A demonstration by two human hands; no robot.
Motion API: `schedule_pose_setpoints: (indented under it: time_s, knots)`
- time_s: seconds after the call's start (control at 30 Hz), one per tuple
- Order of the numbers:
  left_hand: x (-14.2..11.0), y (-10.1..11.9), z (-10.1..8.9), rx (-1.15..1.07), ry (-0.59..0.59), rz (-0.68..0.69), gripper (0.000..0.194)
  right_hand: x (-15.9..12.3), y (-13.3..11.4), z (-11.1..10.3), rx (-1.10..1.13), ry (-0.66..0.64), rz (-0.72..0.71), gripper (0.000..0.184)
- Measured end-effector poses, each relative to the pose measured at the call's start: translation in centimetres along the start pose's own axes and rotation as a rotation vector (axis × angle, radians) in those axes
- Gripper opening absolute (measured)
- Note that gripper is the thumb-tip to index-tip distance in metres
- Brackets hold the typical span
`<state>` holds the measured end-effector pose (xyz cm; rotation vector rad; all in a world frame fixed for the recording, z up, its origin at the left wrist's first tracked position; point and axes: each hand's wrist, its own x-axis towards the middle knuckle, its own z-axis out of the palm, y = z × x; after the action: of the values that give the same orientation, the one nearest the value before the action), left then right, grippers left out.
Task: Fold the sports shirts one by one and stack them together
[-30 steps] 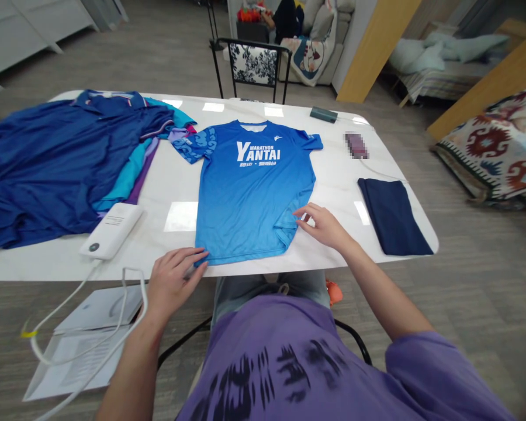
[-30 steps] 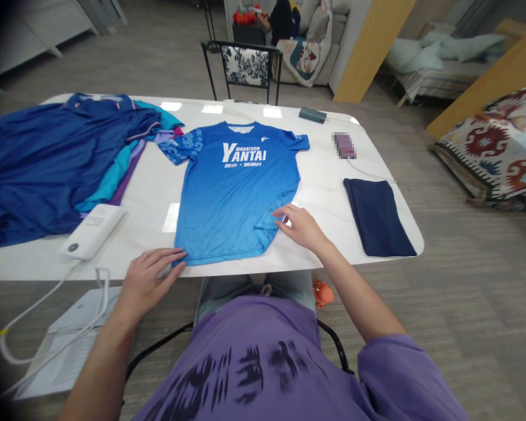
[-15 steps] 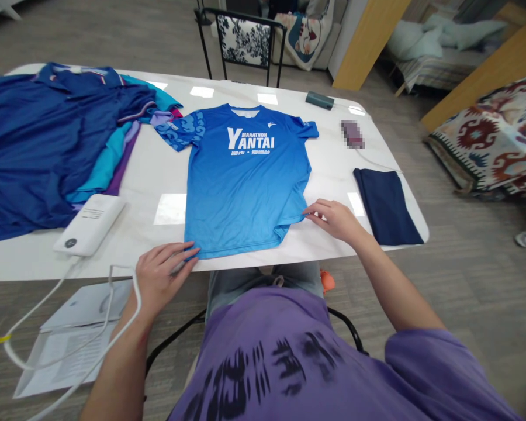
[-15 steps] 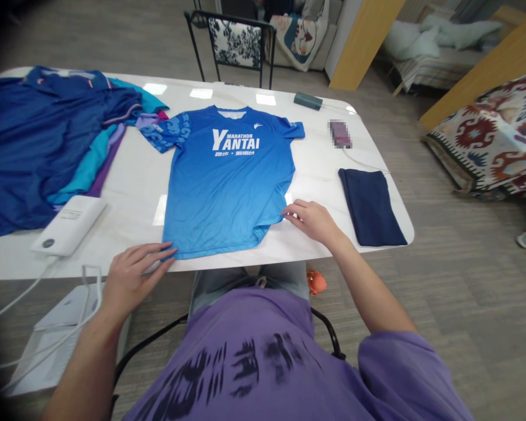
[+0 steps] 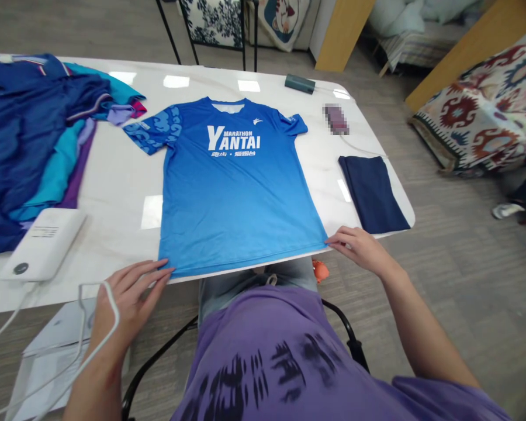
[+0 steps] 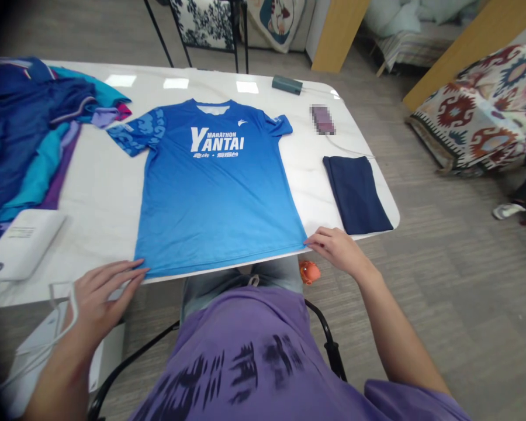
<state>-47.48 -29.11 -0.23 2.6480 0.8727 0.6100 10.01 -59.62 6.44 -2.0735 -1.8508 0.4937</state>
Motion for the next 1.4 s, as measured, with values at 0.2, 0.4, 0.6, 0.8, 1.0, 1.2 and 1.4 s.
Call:
schedule_pose_setpoints:
  time_s: [0.2,0.4,0.6,0.8,1.0,1.2,1.4]
  knots:
    - [2.5,3.4,-2.2,-0.031,0.021,-0.168,0.029,1.9,-0.8,-1.9,0.094,0.021,-0.012,0.039]
    - [23.7,-2.2,-1.3,-0.112,0.2,-0.202,0.071,21.3,3.9,-5.1,0.106,0.308,0.001,0.052]
    - [39.3,-11.8,2.0,0.08,0.051,-0.215,0.106,41.2,10.3,-5.3,-0.07,0.293,0.271,0.072]
    - [40.0,-16.0,4.0,0.146,-0.027,-0.375,0.103,44.0,13.0,-3.8,-0.325,0.301,0.551,0.081]
    - [40.5,-18.0,4.5,0.275,-0.129,-0.381,0.1,44.5,13.2,-3.9,-0.397,0.31,0.596,0.094]
    - [41.9,-21.0,3.4,0.285,-0.219,-0.279,0.105,44.7,14.6,-4.7,-0.374,0.178,0.605,0.093]
    - [39.0,-16.2,1.8,0.217,-0.082,-0.326,0.098,42.5,11.0,-4.6,-0.38,0.27,0.595,0.096]
